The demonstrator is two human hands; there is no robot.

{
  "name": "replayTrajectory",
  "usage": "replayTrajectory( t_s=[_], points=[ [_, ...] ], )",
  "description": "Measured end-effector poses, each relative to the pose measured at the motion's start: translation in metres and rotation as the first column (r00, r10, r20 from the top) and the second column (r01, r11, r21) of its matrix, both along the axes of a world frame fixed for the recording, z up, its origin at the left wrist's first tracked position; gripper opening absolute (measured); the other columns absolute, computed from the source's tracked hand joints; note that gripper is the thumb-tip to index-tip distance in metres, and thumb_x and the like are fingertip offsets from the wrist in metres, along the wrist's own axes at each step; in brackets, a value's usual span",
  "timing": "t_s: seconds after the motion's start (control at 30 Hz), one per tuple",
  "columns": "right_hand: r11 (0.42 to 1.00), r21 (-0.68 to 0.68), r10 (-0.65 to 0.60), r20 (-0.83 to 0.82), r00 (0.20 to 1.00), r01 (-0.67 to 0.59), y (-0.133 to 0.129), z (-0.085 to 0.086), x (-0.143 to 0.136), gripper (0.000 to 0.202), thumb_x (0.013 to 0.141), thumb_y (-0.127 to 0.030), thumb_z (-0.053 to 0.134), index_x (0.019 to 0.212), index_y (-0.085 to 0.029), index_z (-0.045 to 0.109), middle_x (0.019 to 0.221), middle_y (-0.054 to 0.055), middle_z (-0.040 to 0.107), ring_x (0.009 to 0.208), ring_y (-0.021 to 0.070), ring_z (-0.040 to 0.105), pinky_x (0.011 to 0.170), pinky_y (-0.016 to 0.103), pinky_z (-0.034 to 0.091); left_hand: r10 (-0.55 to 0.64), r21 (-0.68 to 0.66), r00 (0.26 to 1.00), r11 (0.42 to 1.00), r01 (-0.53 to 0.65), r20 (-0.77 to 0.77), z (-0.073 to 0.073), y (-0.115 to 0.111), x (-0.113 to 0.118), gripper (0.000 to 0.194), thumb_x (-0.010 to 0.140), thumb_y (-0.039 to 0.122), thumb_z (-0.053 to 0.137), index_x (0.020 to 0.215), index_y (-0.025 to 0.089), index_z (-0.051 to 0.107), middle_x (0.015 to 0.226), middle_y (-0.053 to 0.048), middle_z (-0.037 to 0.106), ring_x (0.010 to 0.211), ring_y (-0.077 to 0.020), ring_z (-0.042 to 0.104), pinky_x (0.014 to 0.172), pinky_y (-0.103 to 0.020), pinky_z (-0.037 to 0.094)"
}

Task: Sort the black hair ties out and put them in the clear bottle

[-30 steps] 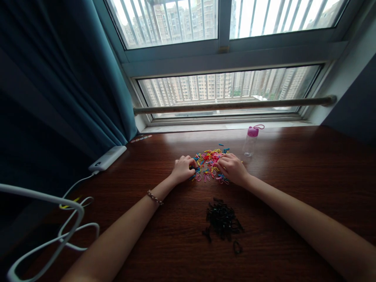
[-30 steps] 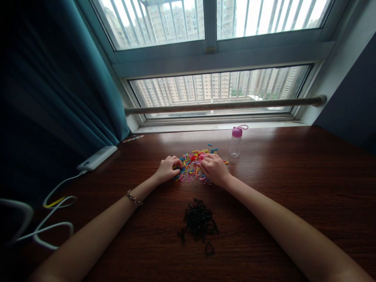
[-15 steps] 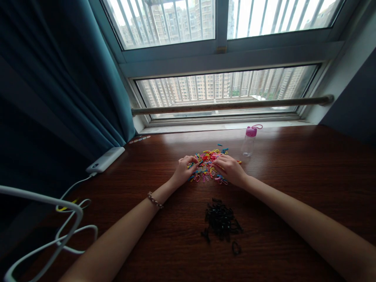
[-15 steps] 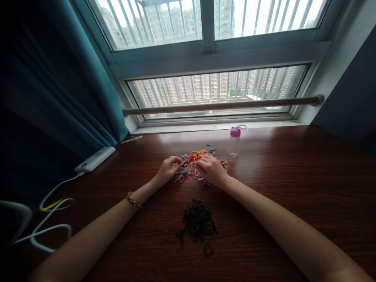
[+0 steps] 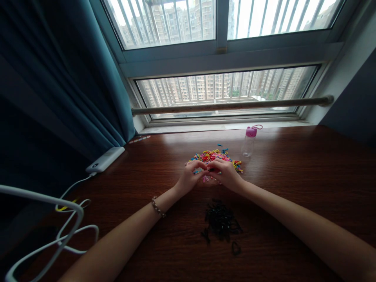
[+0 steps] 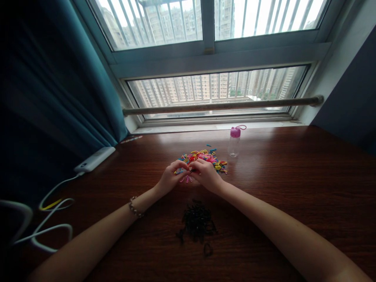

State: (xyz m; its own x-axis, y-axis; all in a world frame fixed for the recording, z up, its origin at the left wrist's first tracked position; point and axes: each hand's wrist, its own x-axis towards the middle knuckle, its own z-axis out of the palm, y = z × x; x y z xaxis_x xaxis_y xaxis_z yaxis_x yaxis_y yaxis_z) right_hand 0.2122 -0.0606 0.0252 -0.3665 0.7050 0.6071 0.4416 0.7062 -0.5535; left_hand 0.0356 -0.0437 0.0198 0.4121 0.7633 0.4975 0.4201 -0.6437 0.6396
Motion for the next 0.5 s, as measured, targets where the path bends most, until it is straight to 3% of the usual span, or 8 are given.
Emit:
replayTrajectory(
  t_s=[0.2,0.37,0.5],
  points=[
    [0.984,-0.174,0.012,-0.144,0.989,-0.038,0.004,-0.004,0.003,0.009,0.074,-0.026,0.065,0.074,-0.016,0.066,0.065,0.001,0.063,0.059,0.0127,0.057,0.058,0.022,0.044,-0.025,-0.117,0.997,0.993,0.033,0.073,-0.002,0.002,-0.001,0.017,0.076,0.032,0.059,0.077,0.016,0.058,0.072,0.0,0.06,0.065,-0.0116,0.055,0.062,-0.023,0.045],
    [0.901,-0.409,-0.002,-0.339,0.941,-0.146,0.009,-0.01,0.003,0.016,0.072,-0.032,0.064,0.076,-0.016,0.067,0.061,0.001,0.064,0.053,0.0145,0.06,0.052,0.024,0.048,-0.048,-0.188,0.985,0.979,0.079,0.167,-0.007,0.005,-0.001,0.019,0.074,0.032,0.06,0.081,0.015,0.058,0.072,-0.001,0.06,0.059,-0.0107,0.055,0.056,-0.022,0.046],
    [0.843,-0.488,-0.016,-0.444,0.896,-0.226,0.011,-0.007,0.002,0.016,0.068,-0.03,0.066,0.076,-0.017,0.066,0.063,0.001,0.065,0.055,0.0154,0.062,0.053,0.026,0.051,-0.041,-0.191,0.984,0.979,0.074,0.172,-0.008,0.006,-0.001,0.017,0.074,0.03,0.06,0.08,0.015,0.057,0.072,-0.001,0.06,0.059,-0.0105,0.055,0.055,-0.022,0.047]
  ],
)
